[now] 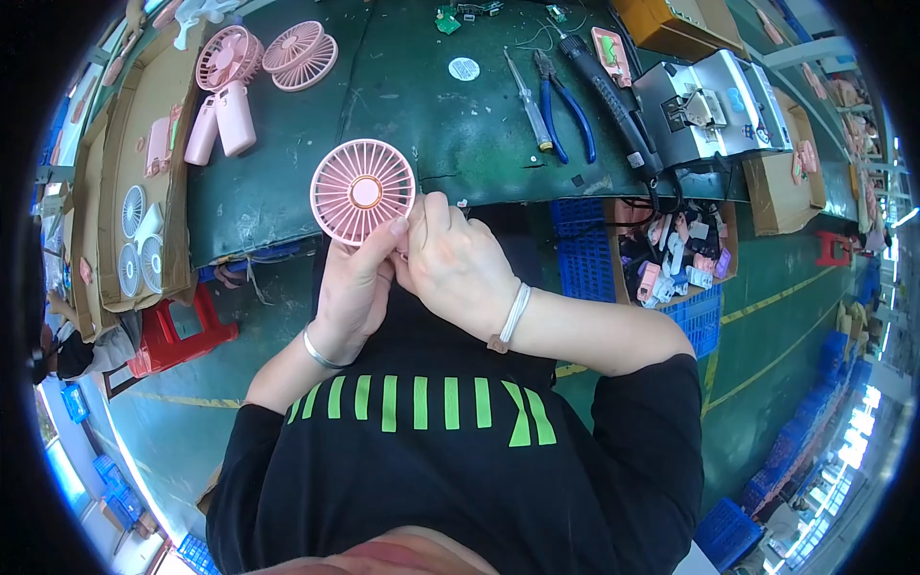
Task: The person assembles portable handheld fans by placing circuit boards and batteries into plastic handle casings, snapping the casing halves together, and securing them with an electric screwdriver.
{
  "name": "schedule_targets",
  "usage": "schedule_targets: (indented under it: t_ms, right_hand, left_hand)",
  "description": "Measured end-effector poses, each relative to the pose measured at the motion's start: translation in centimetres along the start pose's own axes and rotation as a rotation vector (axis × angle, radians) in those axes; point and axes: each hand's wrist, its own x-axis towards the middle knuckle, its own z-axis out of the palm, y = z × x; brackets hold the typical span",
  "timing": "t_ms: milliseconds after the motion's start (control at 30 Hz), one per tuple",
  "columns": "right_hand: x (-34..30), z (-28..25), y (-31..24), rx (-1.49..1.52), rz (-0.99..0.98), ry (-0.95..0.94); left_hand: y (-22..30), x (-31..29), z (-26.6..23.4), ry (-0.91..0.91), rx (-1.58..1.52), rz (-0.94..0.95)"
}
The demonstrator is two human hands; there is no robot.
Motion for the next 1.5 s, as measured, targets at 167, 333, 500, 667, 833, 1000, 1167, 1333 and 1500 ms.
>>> schedule_targets:
  t_ms: [167, 333, 500, 667, 833, 1000, 1167, 1333, 1500]
  right_hand:
    - [0.1, 0.0, 0.2, 0.026, -0.011, -0.039]
    - [0.1, -0.8, 0.5, 0.147, 0.034, -0.093]
    - [1.5, -3.4, 2.8, 0.553, 0.229, -0.194]
    - [3.5, -3.8, 7.4, -0.067, 0.182, 0.247]
    - [3.3, -3.2, 5.9, 0.230, 0.115, 0.368]
    - [1.2, -2.5, 2.9, 1.200, 0.346, 0.035]
    - [-0.5, -0.5, 4.2, 1.366, 0.344, 0.245]
    - [-3.4, -0.7, 5.4, 1.355, 0.354, 0.260]
    - [-10.0, -1.4, 11.9, 1.719, 0.233, -0.298]
  left_hand:
    - [0.0, 0.3, -0.6, -0.045, 0.033, -0.007]
    - [0.9, 0.7, -0.7, -0.006, -0.002, -0.089]
    - [1.3, 1.2, -1.7, -0.107, -0.040, -0.158]
    - [2.5, 0.9, -1.0, -0.049, -0.193, -0.221]
    - [3.1, 0.5, -1.3, -0.105, -0.214, -0.313]
    - [2.6, 0.3, 0.4, -0.260, -0.015, -0.294]
    - [0.7, -0.2, 0.9, -0.336, 0.103, -0.309]
    - [-1.3, -0.1, 1.6, -0.403, 0.242, -0.341]
    - [-1.7, -0.1, 2.8, -0.392, 0.372, -0.097]
